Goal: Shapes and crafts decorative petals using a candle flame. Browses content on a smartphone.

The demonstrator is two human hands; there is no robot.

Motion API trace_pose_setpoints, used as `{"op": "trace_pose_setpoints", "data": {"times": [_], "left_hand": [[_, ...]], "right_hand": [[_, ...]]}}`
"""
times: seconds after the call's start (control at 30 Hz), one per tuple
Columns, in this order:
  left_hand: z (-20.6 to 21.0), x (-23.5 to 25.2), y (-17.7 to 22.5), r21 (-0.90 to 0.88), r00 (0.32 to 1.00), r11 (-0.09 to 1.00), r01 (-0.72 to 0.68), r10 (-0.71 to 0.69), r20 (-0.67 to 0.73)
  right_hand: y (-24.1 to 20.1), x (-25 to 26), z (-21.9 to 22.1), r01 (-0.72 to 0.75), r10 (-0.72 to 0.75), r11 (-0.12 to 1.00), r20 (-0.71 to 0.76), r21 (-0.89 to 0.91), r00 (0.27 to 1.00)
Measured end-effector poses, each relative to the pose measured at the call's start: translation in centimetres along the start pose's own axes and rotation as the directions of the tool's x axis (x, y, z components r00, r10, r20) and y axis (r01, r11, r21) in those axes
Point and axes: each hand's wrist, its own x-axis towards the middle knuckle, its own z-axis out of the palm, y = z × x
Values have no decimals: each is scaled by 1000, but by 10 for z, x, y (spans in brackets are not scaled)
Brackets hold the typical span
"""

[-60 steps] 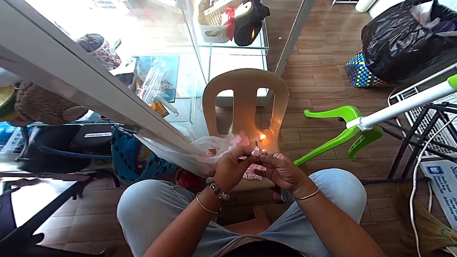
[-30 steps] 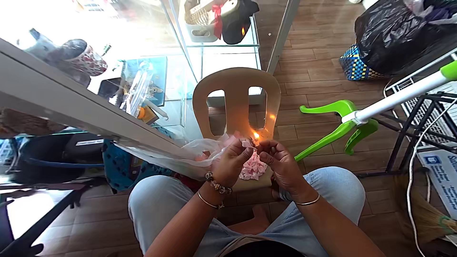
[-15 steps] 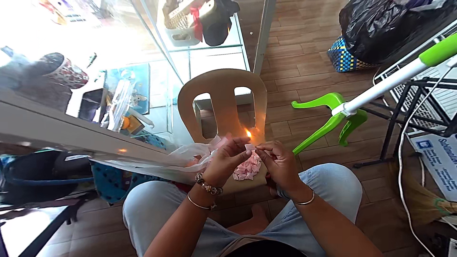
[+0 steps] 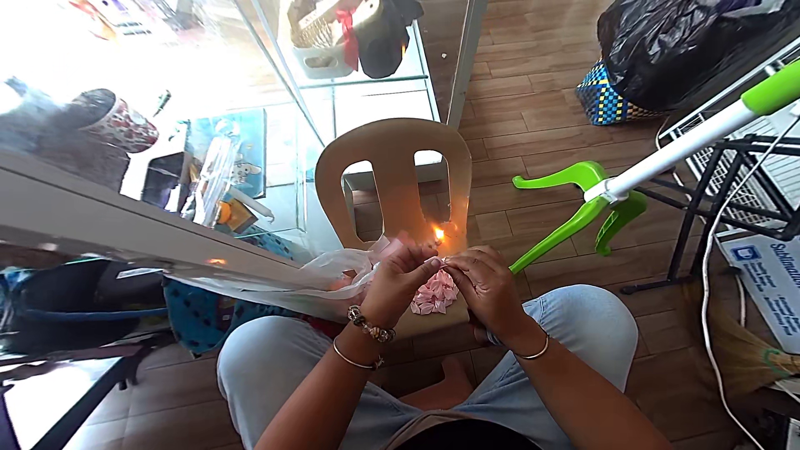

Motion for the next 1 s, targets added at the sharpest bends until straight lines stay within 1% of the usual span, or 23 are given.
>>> {"op": "trace_pose_setpoints", "data": {"times": [0.07,0.1,0.17,0.23,0.27,0.33,0.47,0.53,0.6,0.63,0.7,0.73,0.8,0.9,0.97,1.0], "left_hand": [[-2,0,-1,79,998,995,-58,55,42],[-4,0,-2,166,991,979,-119,106,82],[-7,1,-4,378,961,886,-271,222,167],[-8,2,-8,483,917,780,-398,333,218],[-8,3,-9,505,904,750,-427,361,229],[-9,4,-11,558,894,699,-447,374,248],[-8,6,-8,703,890,551,-449,342,301],[-6,8,-6,747,894,498,-440,320,313],[-3,10,-3,765,907,490,-417,281,314],[-1,12,-3,768,914,496,-404,263,310],[4,17,-2,774,941,535,-339,202,273],[8,21,-2,775,958,564,-287,158,239],[12,34,-11,772,981,605,-193,103,165],[11,64,-37,778,999,626,-50,23,45],[11,83,-55,767,995,635,95,-57,-77],[12,90,-62,741,987,651,162,-92,-136]], "right_hand": [[-1,1,-2,-26,26,1000,29,17,999],[-1,2,-4,-40,39,999,42,24,998],[0,4,-5,-61,58,998,71,35,996],[0,5,-8,-75,69,996,112,49,991],[1,5,-9,-77,69,996,133,50,989],[2,5,-12,-87,79,995,172,44,982],[3,6,-18,-116,106,993,227,33,968],[3,7,-21,-122,111,992,244,33,963],[2,9,-25,-151,133,988,272,45,953],[1,10,-27,-187,164,981,297,53,941],[-1,15,-33,-317,272,946,353,75,895],[1,17,-36,-359,314,930,345,74,884],[5,22,-46,-420,385,904,269,83,883],[12,27,-65,-454,452,876,51,166,891],[13,29,-74,-469,493,851,-55,237,868],[12,29,-77,-479,516,833,-78,278,853]]}}
